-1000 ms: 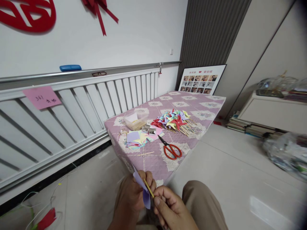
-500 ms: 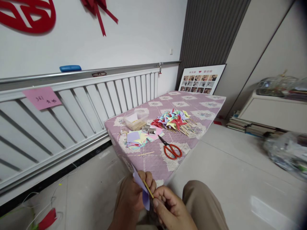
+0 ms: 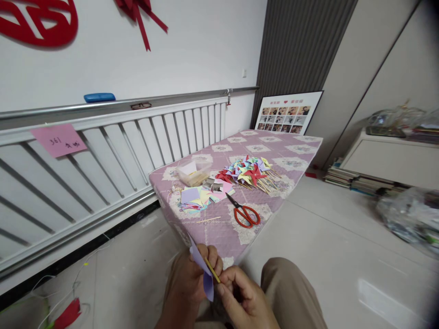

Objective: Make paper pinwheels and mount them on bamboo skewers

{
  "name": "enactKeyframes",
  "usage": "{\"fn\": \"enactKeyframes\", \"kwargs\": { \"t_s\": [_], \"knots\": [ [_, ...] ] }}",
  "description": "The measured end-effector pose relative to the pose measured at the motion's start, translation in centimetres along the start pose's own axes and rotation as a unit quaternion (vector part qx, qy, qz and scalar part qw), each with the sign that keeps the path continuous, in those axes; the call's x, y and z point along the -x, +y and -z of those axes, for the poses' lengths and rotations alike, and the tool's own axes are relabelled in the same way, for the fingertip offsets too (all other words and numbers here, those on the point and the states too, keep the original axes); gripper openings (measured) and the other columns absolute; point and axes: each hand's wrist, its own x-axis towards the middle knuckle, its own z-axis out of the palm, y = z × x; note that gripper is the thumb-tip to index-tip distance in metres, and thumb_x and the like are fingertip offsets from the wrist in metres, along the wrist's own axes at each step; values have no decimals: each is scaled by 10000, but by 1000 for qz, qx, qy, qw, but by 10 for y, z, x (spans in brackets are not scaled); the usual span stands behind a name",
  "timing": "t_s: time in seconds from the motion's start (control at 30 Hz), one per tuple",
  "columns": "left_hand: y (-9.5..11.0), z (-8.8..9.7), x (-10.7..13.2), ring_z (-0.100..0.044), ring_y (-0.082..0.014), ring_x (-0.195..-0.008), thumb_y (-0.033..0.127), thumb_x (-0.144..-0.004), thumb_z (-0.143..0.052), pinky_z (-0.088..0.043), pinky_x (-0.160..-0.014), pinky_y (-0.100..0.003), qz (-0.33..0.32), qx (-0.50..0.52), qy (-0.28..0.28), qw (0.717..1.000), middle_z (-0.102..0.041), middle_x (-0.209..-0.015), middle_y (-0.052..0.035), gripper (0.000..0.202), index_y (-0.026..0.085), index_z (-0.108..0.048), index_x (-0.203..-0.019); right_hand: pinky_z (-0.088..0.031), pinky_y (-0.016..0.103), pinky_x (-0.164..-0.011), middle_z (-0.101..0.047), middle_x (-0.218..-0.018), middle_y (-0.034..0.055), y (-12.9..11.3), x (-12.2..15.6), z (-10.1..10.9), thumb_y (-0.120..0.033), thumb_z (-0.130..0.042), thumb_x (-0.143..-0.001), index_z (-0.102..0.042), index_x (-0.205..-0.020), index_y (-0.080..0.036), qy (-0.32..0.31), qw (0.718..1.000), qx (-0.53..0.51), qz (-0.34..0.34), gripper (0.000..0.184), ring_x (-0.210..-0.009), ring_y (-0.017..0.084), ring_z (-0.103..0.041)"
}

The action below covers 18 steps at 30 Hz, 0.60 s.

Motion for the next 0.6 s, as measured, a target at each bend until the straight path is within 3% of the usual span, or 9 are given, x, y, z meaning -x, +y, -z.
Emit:
{"fn": "enactKeyframes", "kwargs": {
  "t_s": [0.17, 0.37, 0.6],
  "knots": [
    [-1, -2, 0, -239, -83, -506, 285, -726, -759, -340, -504, -191, -2, -14, 22, 1000, -285, -598, 64, 358, 200, -436, -595, -361, 243, -563, -456, -626, -31, 1, 0, 2, -344, -500, -873, -527, -698, -223, 8, 1000, 19, 17, 216, -592, 133, -411],
    [0, -8, -2, -292, -77, -510, 318, -688, -785, -310, -502, -208, 4, -50, 68, 996, -330, -573, 60, 367, 187, -459, -583, -360, 251, -599, -435, -647, -31, 1, 1, 6, -434, -507, -884, -523, -709, -218, 3, 1000, -11, -11, 277, -622, 139, -394],
    [-9, -14, -7, -522, -128, -652, 238, -641, -799, -400, -629, -250, 11, -101, 232, 967, -595, -670, 17, 147, 200, -672, -705, -296, 221, -533, -381, -602, -74, 8, -7, 12, -612, -599, -802, -498, -704, -206, 14, 986, -137, -89, 430, -549, 95, -329]
  ]
}}
